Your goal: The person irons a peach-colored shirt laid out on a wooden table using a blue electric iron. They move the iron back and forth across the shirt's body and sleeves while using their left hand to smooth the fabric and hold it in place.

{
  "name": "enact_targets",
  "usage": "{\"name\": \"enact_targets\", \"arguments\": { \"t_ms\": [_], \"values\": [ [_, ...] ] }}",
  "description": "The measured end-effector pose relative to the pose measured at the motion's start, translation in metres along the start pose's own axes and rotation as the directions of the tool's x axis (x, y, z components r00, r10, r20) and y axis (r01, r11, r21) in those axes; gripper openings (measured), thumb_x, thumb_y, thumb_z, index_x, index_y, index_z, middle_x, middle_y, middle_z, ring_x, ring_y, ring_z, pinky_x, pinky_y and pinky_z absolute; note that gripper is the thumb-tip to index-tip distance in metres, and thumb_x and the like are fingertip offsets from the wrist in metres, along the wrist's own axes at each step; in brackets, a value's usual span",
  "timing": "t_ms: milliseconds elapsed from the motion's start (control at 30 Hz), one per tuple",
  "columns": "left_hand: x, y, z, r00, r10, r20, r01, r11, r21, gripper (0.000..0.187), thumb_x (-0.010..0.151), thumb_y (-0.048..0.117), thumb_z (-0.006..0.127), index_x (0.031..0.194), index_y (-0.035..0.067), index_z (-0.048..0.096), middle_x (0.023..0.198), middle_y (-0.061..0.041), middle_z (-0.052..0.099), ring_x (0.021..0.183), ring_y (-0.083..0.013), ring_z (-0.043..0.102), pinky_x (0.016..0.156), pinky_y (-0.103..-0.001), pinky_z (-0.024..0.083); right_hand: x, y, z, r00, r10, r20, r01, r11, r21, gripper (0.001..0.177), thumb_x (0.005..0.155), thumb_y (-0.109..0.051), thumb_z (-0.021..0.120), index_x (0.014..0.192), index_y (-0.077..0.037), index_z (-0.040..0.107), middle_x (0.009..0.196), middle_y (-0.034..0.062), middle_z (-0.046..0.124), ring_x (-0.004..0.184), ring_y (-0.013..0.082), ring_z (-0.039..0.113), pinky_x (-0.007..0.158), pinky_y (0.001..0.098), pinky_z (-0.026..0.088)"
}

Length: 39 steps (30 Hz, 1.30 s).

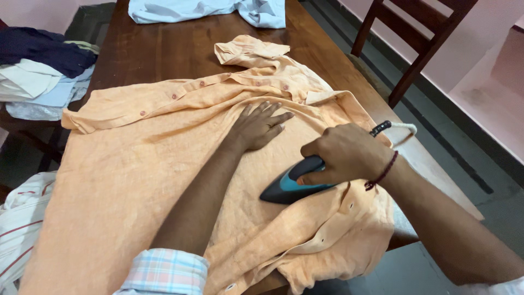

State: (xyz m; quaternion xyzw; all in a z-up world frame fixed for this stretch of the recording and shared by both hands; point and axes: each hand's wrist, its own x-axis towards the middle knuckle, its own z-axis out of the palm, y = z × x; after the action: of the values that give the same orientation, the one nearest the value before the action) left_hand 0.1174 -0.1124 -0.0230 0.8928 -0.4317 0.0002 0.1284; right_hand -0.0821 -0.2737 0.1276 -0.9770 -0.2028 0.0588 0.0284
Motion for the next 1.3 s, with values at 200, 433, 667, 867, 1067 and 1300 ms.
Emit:
{"name": "enact_targets", "arguments": {
  "t_ms": [200,433,667,867,1067,1300],
  "values": [
    [-0.004,0.004,-0.004,1.000,-0.014,-0.008,0.014,1.000,-0.009,0.051,0.103,0.052,0.037,0.153,0.046,0.040,0.169,-0.001,0.026,0.157,-0.0261,0.016,0.124,-0.057,0.007,-0.012,-0.008,-0.001,1.000,0.002,0.028,0.000,0.999,-0.050,0.046,0.074,-0.060,0.075,0.084,-0.015,0.074,0.056,0.0125,0.066,0.059,0.0343,0.068,0.057,0.0470,0.051],
    [-0.029,0.013,-0.008,0.993,-0.009,-0.121,0.005,0.999,-0.032,0.047,0.104,0.039,0.047,0.150,0.030,0.050,0.165,-0.011,0.034,0.154,-0.0298,0.028,0.123,-0.057,0.018,-0.010,-0.015,0.000,0.992,0.127,-0.010,-0.127,0.989,-0.073,0.049,0.077,-0.064,0.070,0.087,-0.016,0.076,0.065,0.0127,0.071,0.066,0.0336,0.071,0.063,0.0463,0.054],
    [-0.130,0.019,-0.028,0.981,-0.079,-0.180,0.080,0.997,-0.001,0.055,0.099,0.031,0.053,0.152,0.017,0.045,0.161,-0.015,0.038,0.149,-0.0338,0.033,0.120,-0.059,0.022,0.003,-0.020,-0.002,0.965,0.257,-0.061,-0.262,0.960,-0.097,0.054,0.080,-0.065,0.067,0.096,-0.015,0.078,0.081,0.0141,0.075,0.079,0.0326,0.073,0.070,0.0471,0.056],
    [-0.207,0.014,-0.038,0.979,-0.189,-0.083,0.194,0.979,0.058,0.060,0.100,0.042,0.049,0.155,0.019,0.039,0.163,-0.015,0.032,0.150,-0.0344,0.027,0.118,-0.059,0.019,0.024,-0.006,0.010,0.931,0.338,-0.140,-0.354,0.928,-0.115,0.058,0.085,-0.068,0.064,0.093,-0.012,0.079,0.084,0.0136,0.077,0.083,0.0298,0.075,0.072,0.0461,0.058],
    [-0.252,-0.012,-0.045,0.956,-0.288,-0.054,0.290,0.956,0.041,0.065,0.102,0.049,0.044,0.157,0.017,0.033,0.165,-0.014,0.029,0.152,-0.0323,0.025,0.121,-0.057,0.015,0.042,0.018,0.013,0.905,0.401,-0.144,-0.418,0.902,-0.110,0.064,0.088,-0.071,0.061,0.087,-0.011,0.080,0.080,0.0115,0.078,0.080,0.0278,0.076,0.075,0.0434,0.060],
    [-0.259,-0.021,-0.046,0.950,-0.308,-0.055,0.310,0.949,0.050,0.070,0.099,0.054,0.045,0.158,0.020,0.031,0.166,-0.013,0.027,0.153,-0.0309,0.022,0.120,-0.058,0.012,0.053,0.017,0.011,0.886,0.431,-0.171,-0.453,0.882,-0.127,0.068,0.089,-0.075,0.060,0.089,-0.011,0.082,0.077,0.0121,0.078,0.079,0.0291,0.077,0.080,0.0432,0.058]
  ]
}}
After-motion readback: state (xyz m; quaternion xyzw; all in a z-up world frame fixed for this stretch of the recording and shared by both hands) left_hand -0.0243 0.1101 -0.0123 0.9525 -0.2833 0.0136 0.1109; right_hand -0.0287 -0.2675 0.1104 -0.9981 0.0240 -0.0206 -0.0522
